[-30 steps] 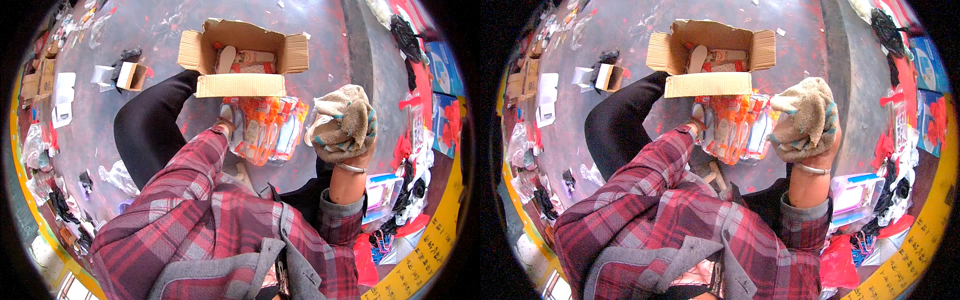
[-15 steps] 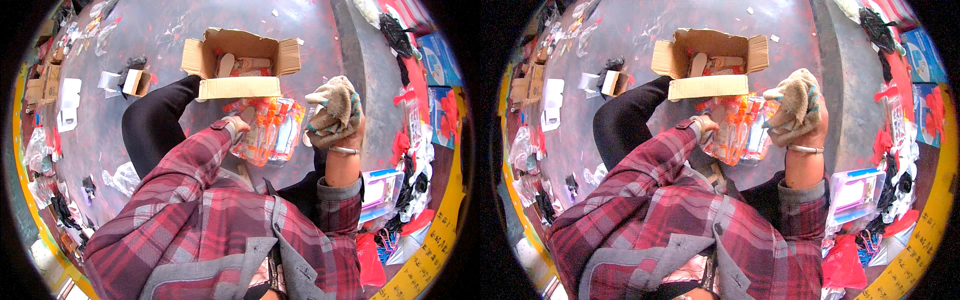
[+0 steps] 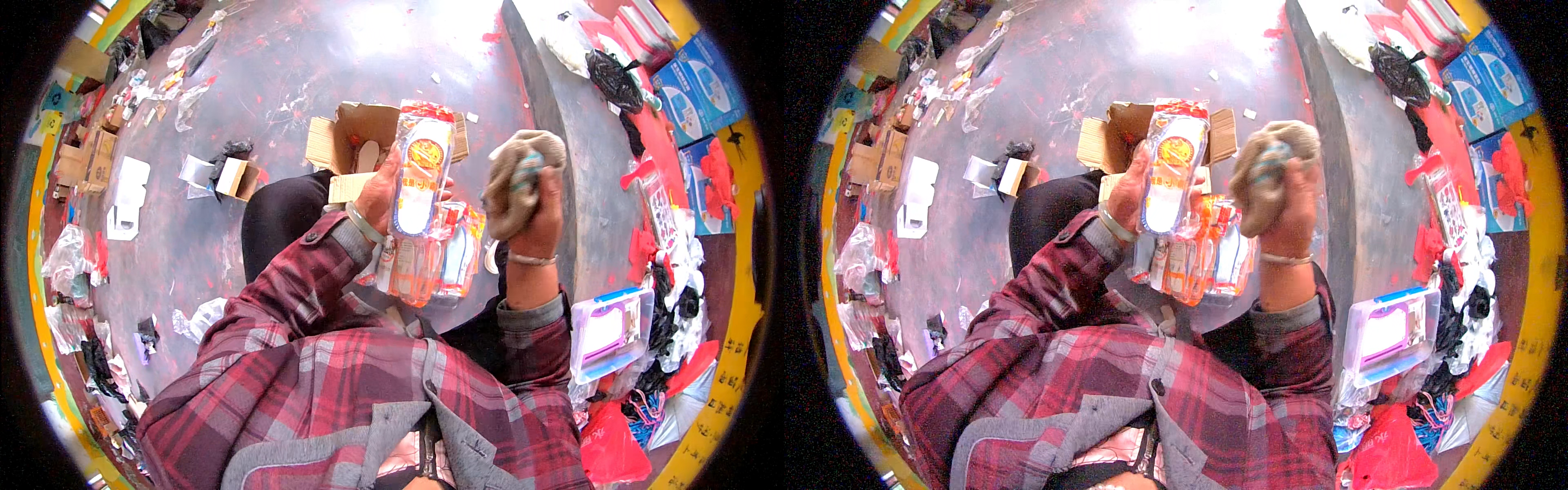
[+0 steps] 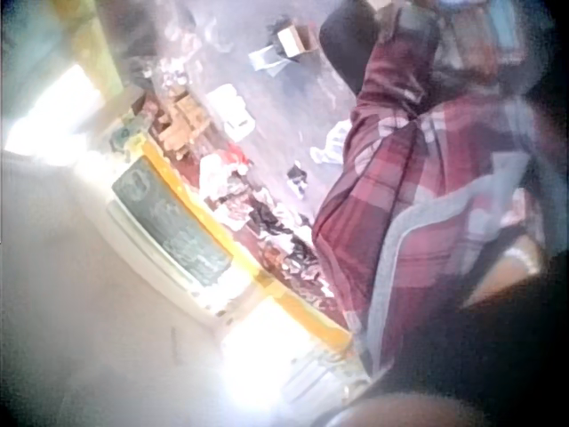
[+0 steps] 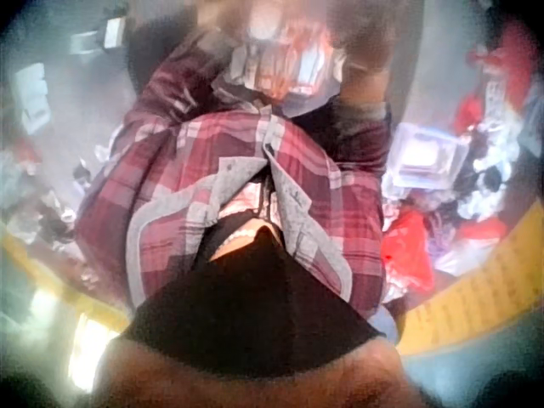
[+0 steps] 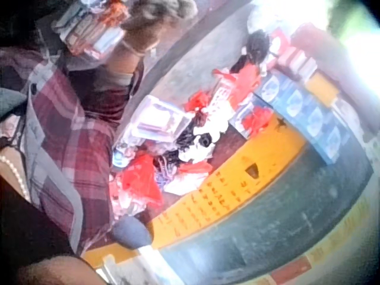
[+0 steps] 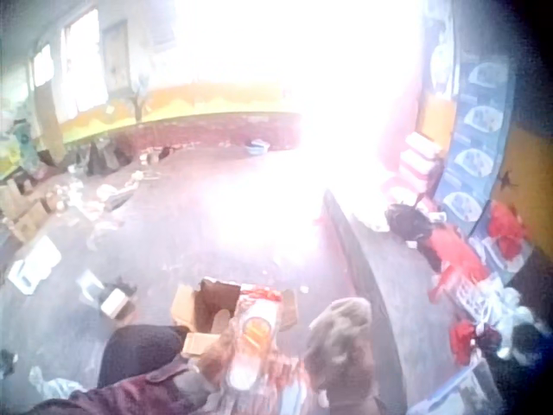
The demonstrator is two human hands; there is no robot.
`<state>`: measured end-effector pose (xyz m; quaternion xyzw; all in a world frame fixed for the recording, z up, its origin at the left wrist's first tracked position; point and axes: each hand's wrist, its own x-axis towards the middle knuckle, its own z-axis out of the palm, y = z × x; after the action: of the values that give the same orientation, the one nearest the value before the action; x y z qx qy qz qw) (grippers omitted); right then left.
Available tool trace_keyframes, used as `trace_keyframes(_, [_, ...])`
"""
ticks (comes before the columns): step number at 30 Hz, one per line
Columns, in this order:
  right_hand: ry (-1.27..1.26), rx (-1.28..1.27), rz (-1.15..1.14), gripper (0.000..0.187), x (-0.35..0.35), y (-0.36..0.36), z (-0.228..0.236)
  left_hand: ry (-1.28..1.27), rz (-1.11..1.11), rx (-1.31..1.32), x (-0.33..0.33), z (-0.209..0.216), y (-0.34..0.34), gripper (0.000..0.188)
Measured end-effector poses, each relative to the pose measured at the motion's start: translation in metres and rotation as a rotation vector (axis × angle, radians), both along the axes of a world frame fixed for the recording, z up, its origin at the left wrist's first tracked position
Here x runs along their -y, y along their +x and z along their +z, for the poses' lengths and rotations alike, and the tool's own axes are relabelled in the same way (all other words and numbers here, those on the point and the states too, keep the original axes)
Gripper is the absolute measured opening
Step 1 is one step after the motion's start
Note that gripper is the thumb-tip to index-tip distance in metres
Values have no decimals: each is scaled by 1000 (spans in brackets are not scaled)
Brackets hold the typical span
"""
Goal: The person sits on the floor and wipes the surface of several packaged slippers using a cloth. They pick up each slipper from a cardboard box, wipe it, and place it back into the box.
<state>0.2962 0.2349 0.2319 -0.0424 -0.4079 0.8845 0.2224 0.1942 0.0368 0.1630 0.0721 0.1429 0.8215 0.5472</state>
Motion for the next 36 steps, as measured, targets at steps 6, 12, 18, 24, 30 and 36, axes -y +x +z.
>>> trace_keyframes(6, [1467,-260,-180,33,69,7,-1,-148,204,-6,-12,28,13,65])
trace_keyframes(12, [1759,-266,-261,36,80,6,-9,-329,386,-398,-4,-42,47,35])
trace_keyframes(18, [1877,-183,-505,29,52,-5,-11,-311,152,-93,-18,8,47,43])
trace_keyframes(24, [1796,24,-756,29,11,-20,-11,-353,-142,-207,-17,23,52,52])
trace_keyframes(30, [1645,454,-874,30,-27,-21,-26,-354,-168,-490,-13,27,48,49])
trace_keyframes(36, [473,327,-625,25,-52,-15,-16,-283,-52,38,-13,16,39,47])
